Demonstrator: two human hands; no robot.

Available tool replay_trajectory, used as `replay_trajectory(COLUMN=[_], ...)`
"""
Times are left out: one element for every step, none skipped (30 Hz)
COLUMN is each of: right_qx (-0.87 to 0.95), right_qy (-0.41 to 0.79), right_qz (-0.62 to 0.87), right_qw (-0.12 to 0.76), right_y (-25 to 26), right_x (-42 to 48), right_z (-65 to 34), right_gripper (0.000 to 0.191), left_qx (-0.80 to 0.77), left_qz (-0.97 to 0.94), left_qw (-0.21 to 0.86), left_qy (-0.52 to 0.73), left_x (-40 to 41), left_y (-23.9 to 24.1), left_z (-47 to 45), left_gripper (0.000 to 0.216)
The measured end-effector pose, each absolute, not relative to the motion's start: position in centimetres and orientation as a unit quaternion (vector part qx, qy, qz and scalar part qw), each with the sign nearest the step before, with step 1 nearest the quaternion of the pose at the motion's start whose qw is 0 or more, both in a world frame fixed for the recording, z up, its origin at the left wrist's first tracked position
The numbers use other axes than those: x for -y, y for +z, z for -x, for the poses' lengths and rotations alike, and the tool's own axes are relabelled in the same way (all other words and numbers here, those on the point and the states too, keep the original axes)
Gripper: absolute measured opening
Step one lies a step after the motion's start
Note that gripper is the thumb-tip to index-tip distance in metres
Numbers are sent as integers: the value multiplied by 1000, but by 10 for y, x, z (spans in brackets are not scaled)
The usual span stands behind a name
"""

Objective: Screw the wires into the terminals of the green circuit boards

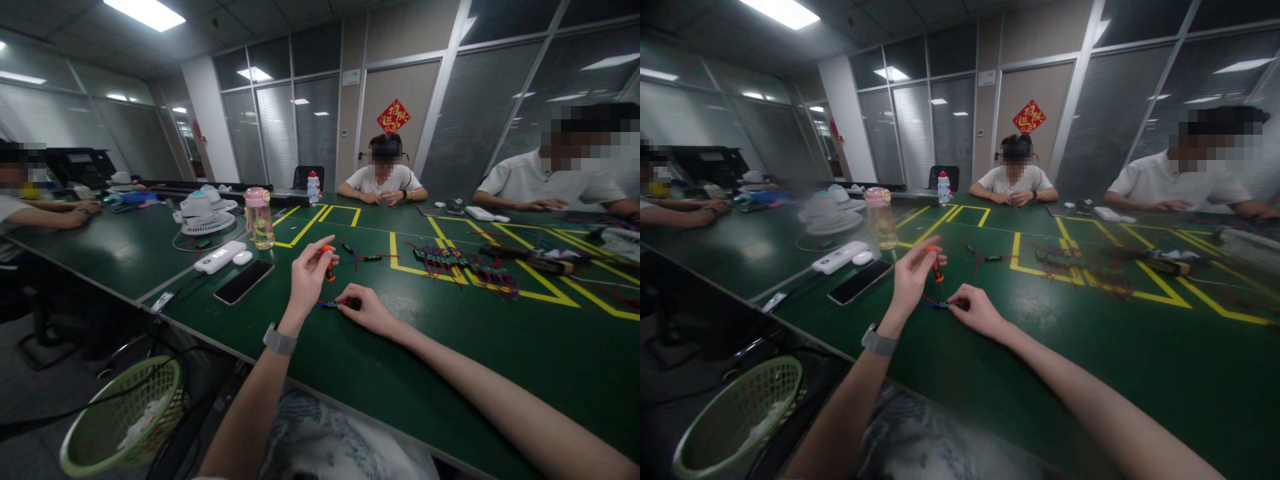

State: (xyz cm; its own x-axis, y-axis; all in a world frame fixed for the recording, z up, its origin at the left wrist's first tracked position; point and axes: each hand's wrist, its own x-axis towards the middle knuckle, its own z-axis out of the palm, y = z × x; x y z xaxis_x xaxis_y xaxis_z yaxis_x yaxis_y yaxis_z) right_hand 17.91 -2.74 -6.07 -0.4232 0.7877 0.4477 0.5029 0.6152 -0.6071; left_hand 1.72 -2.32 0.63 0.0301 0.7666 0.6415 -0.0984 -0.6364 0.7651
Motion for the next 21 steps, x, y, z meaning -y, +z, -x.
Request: replay_trajectory(right_qx=[821, 822, 822, 822, 822, 823, 823, 823, 823, 823, 823, 822, 821, 821, 821, 821, 821, 821, 821, 821, 821], right_qy=[194, 194, 194, 194, 194, 193, 193, 193, 193, 194, 194, 194, 194, 195, 195, 196, 197, 197, 197, 197, 196], right_qz=[393, 392, 391, 390, 389, 389, 389, 390, 390, 391, 392, 394, 395, 396, 397, 396, 396, 396, 396, 396, 396], right_qw=[366, 365, 366, 367, 367, 367, 366, 366, 365, 363, 363, 362, 362, 362, 362, 362, 362, 362, 361, 361, 362], right_y=[-60, -60, -60, -60, -59, -59, -59, -59, -58, -58, -59, -59, -59, -59, -60, -60, -60, -60, -60, -61, -61], right_x=[28, 28, 28, 28, 28, 29, 29, 29, 29, 29, 29, 29, 28, 28, 28, 28, 27, 27, 27, 27, 27], right_z=[-179, -179, -179, -179, -179, -179, -179, -179, -179, -179, -179, -179, -179, -179, -179, -179, -179, -179, -179, -179, -179], right_gripper=[11, 11, 11, 11, 11, 11, 11, 11, 12, 12, 12, 12, 12, 12, 11, 12, 12, 12, 12, 12, 12], left_qx=[-281, -295, -300, -294, -279, -260, -242, -233, -236, -251, -271, -290, -305, -311, -305, -290, -270, -252, -244, -246, -259], left_qz=[-637, -639, -640, -639, -635, -630, -624, -619, -616, -616, -619, -620, -622, -623, -622, -620, -616, -610, -606, -606, -610], left_qw=[302, 274, 260, 264, 285, 316, 345, 364, 364, 346, 314, 279, 253, 242, 252, 279, 314, 346, 366, 367, 350], left_qy=[651, 655, 658, 660, 662, 661, 658, 656, 658, 661, 667, 673, 675, 676, 675, 674, 671, 666, 663, 662, 662], left_x=[23, 23, 22, 22, 22, 21, 21, 21, 21, 21, 21, 21, 21, 21, 21, 20, 20, 20, 20, 20, 21], left_y=[6, 6, 6, 6, 5, 5, 5, 5, 5, 5, 5, 6, 6, 6, 6, 6, 6, 5, 5, 5, 5], left_z=[-17, -17, -17, -17, -17, -18, -18, -18, -18, -17, -17, -16, -15, -15, -15, -15, -15, -16, -16, -16, -16], left_gripper=[30, 28, 26, 26, 28, 30, 33, 35, 35, 34, 32, 28, 25, 23, 23, 26, 29, 32, 33, 34, 33])
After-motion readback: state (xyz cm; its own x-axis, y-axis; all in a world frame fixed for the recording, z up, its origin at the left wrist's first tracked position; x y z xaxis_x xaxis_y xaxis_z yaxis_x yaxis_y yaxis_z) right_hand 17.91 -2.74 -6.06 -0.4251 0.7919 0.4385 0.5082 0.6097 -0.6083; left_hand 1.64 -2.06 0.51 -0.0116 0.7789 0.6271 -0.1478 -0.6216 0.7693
